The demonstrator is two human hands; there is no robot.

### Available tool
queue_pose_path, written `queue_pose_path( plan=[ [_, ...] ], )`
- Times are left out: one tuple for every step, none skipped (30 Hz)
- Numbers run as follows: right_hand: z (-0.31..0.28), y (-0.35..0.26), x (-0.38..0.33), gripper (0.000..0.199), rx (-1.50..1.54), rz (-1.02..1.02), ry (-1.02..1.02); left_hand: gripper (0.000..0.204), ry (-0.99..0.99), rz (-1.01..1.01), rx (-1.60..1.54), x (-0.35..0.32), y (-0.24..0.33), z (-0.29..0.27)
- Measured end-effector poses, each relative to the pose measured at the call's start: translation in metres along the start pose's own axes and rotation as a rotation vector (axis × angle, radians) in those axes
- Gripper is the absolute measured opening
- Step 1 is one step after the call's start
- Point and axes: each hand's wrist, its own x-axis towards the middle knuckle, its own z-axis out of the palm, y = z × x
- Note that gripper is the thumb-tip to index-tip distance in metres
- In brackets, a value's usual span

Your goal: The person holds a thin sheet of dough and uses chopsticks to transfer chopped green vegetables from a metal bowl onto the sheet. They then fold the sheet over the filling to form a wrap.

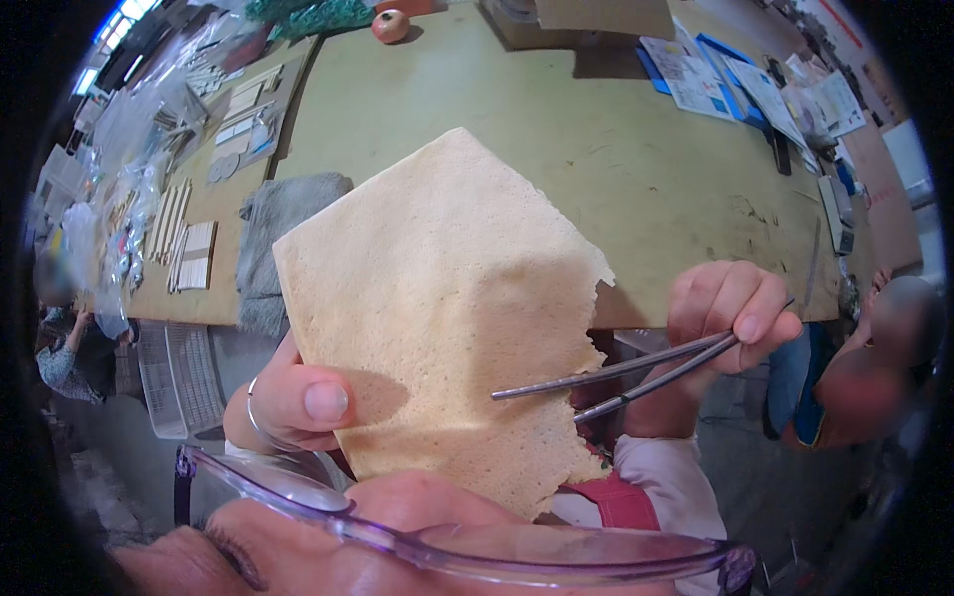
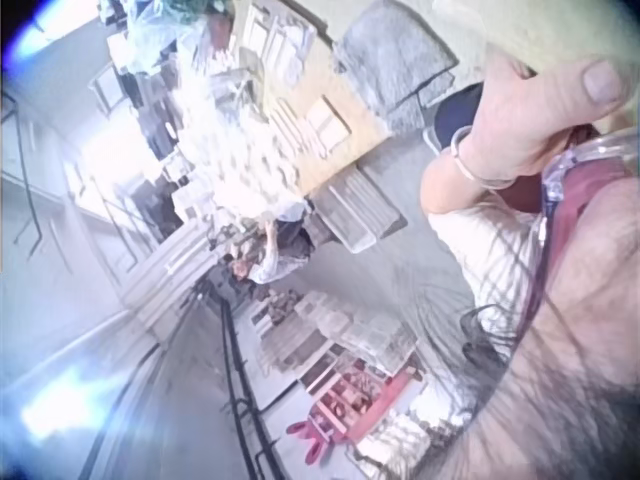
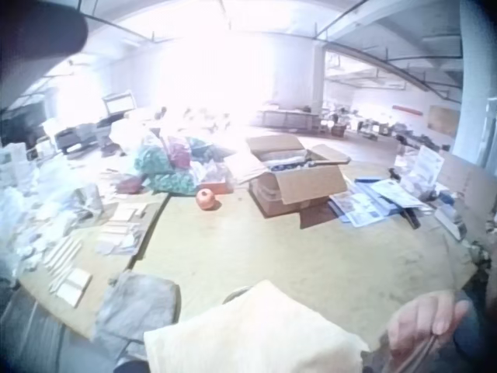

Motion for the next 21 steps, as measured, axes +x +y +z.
queue_pose_path(
  plan=[
    [0.0,0.001,-0.001,0.035,-0.007,-0.006,0.007,0.072,-0.007,0.029,-0.001,0.001,-0.003,-0.003],
    [-0.001,0.003,-0.004,0.035,-0.012,-0.015,0.033,0.071,-0.015,0.057,-0.003,0.002,-0.004,-0.005],
    [-0.001,0.006,-0.006,0.034,-0.014,-0.024,0.056,0.07,0.016,0.04,-0.06,0.002,-0.004,-0.004],
    [-0.001,0.007,-0.006,0.035,-0.015,-0.016,0.044,0.069,0.047,0.024,-0.117,0.002,-0.001,-0.003],
    [-0.001,0.007,-0.006,0.035,-0.015,-0.007,0.032,0.068,0.077,0.007,-0.175,0.002,0.0,-0.002],
    [-0.001,0.008,-0.005,0.035,-0.016,0.001,0.02,0.066,0.088,0.0,-0.14,0.001,0.001,-0.001],
    [-0.001,0.009,-0.005,0.035,-0.017,-0.011,0.028,0.065,0.104,-0.005,-0.151,0.0,0.001,-0.001],
    [0.002,0.007,-0.005,0.035,-0.021,-0.025,0.038,0.065,0.118,-0.012,-0.163,-0.001,0.002,0.002],
    [0.003,0.007,-0.005,0.036,-0.027,-0.038,0.049,0.064,0.124,-0.013,-0.164,0.0,0.003,0.002],
    [0.004,0.007,-0.004,0.036,-0.033,-0.033,0.051,0.064,0.132,-0.014,-0.164,0.001,0.003,0.003],
    [0.005,0.007,-0.004,0.035,-0.04,-0.029,0.053,0.063,0.132,-0.008,-0.154,0.001,0.005,0.003],
    [0.005,0.009,-0.004,0.035,-0.036,-0.025,0.058,0.062,0.142,0.002,-0.14,0.001,0.005,0.004],
    [0.003,0.007,-0.004,0.035,-0.025,-0.011,0.045,0.06,0.139,0.012,-0.12,0.002,0.004,0.003],
    [0.001,0.004,-0.005,0.035,-0.015,0.002,0.032,0.059,0.135,0.02,-0.1,0.005,0.003,0.001],
    [0.0,0.003,-0.005,0.035,-0.016,0.009,0.028,0.058,0.127,0.028,-0.083,0.006,0.002,-0.001],
    [0.0,0.005,-0.005,0.035,-0.009,0.015,0.025,0.061,0.148,0.02,-0.016,0.006,0.003,-0.002],
    [0.0,0.007,-0.005,0.034,-0.008,0.012,0.034,0.065,0.168,0.011,0.052,0.006,0.004,-0.003],
    [0.0,0.007,-0.004,0.034,-0.023,0.012,0.032,0.068,0.183,0.001,0.12,0.008,0.005,-0.003],
    [0.0,0.006,-0.004,0.034,-0.043,0.01,0.035,0.068,0.19,-0.005,0.084,0.01,0.005,-0.004],
    [0.001,0.005,-0.003,0.034,-0.074,0.014,0.031,0.067,0.197,-0.01,0.047,0.012,0.004,-0.006],
    [0.001,0.003,0.0,0.035,-0.105,0.013,0.016,0.066,0.2,-0.007,0.015,0.014,0.004,-0.006]
  ],
)
